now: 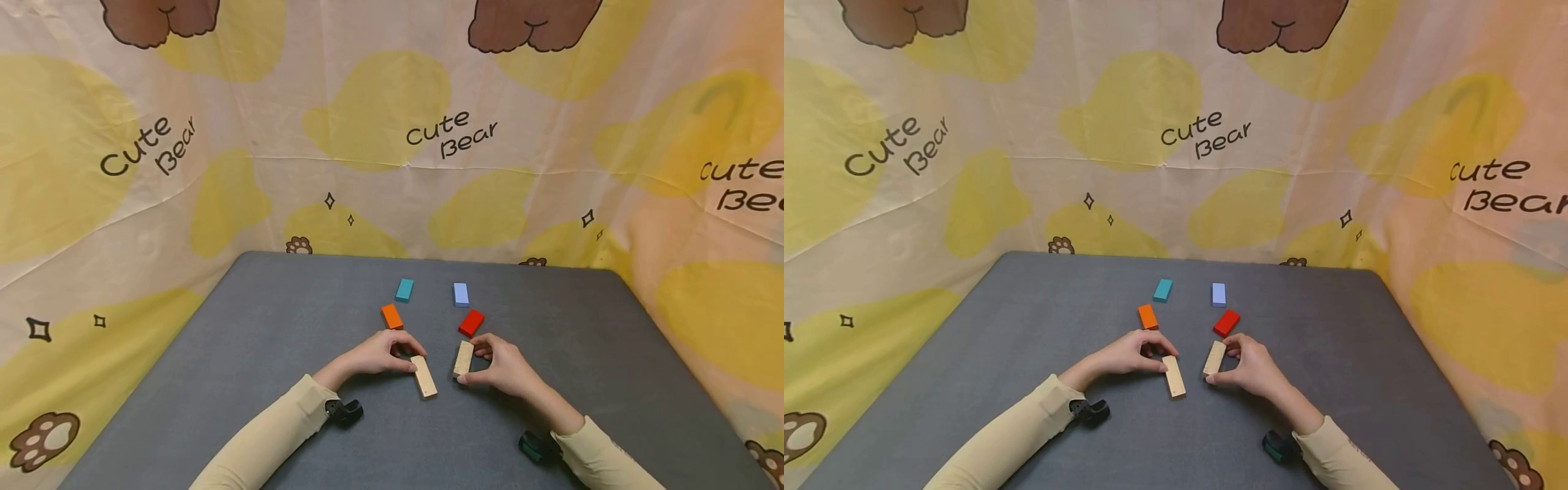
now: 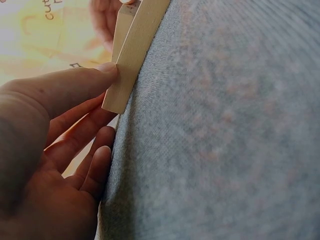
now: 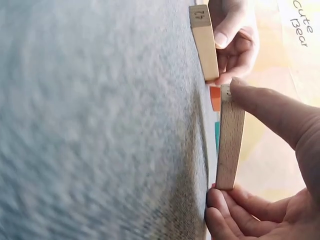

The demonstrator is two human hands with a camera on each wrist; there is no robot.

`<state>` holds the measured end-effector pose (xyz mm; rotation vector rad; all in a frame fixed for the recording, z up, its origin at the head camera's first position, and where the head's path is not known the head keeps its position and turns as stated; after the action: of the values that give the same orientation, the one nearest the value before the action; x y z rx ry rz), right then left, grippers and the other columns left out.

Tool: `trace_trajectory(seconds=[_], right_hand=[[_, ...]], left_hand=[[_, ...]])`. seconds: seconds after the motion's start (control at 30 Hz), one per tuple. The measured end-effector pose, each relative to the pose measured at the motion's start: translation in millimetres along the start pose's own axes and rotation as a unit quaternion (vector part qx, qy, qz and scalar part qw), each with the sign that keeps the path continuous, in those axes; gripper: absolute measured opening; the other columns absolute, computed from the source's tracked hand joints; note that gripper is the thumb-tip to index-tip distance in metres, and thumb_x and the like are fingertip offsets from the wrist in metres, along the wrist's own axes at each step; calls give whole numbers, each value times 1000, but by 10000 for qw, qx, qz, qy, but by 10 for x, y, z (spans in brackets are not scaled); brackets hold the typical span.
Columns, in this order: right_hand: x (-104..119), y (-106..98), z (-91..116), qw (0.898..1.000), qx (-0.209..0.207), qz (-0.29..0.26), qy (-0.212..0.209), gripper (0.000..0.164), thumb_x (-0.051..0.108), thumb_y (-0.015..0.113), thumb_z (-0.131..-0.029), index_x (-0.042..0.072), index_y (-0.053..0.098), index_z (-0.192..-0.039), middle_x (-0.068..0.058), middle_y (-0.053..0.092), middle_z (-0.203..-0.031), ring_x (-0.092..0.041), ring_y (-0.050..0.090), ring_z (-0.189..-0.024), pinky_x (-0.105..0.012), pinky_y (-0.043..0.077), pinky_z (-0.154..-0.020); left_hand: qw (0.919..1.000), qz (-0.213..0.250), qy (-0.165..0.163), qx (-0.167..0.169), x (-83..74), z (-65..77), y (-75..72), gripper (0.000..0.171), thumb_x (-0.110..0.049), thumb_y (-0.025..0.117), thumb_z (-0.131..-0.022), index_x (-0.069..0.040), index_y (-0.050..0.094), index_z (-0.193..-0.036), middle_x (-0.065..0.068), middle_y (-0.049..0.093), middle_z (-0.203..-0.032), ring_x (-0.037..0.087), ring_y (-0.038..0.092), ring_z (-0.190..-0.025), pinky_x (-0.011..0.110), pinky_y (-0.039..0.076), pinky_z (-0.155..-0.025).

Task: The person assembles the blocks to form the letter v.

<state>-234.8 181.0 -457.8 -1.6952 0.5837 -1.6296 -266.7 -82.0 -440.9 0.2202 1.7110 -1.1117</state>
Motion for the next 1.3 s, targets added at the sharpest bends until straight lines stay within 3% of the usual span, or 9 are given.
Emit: trace_trajectory(seconds=[0.33, 0.57, 1.3], right_hand=[[45, 44, 42, 9996, -156, 112, 223, 78, 47, 87, -59, 5, 58, -118, -7, 63, -108, -21, 60, -97, -42, 52, -84], [75, 71, 62, 9992, -188, 47, 342, 78, 47, 88, -58, 4, 58, -117, -7, 64, -107, -21, 61, -96, -42, 51, -85], [145, 122, 111, 9989, -265, 95, 385, 77, 46, 88, -57, 5, 58, -115, -7, 63, -106, -20, 60, -96, -42, 51, -86]], left_hand=[[10000, -42, -17, 64, -6, -1, -6, 29, -12, 69, -86, -7, 67, -115, 11, 64, -111, 29, 55, -103, 40, 48, -86], [10000, -57, -23, 49, -4, -3, -5, 29, -12, 70, -86, -7, 67, -114, 10, 64, -111, 28, 56, -103, 35, 48, -85], [10000, -58, -5, 52, -22, 0, -13, 29, -12, 70, -86, -6, 67, -114, 11, 64, -112, 30, 56, -103, 38, 48, -85]])
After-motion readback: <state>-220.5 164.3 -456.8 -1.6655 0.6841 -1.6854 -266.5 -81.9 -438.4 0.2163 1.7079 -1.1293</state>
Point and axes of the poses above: each hand's wrist, its own z-axis away from the middle knuckle, its own y-axis out of the palm, x = y × z, the point moved 2 cm from there along -z, towards the middle knuckle
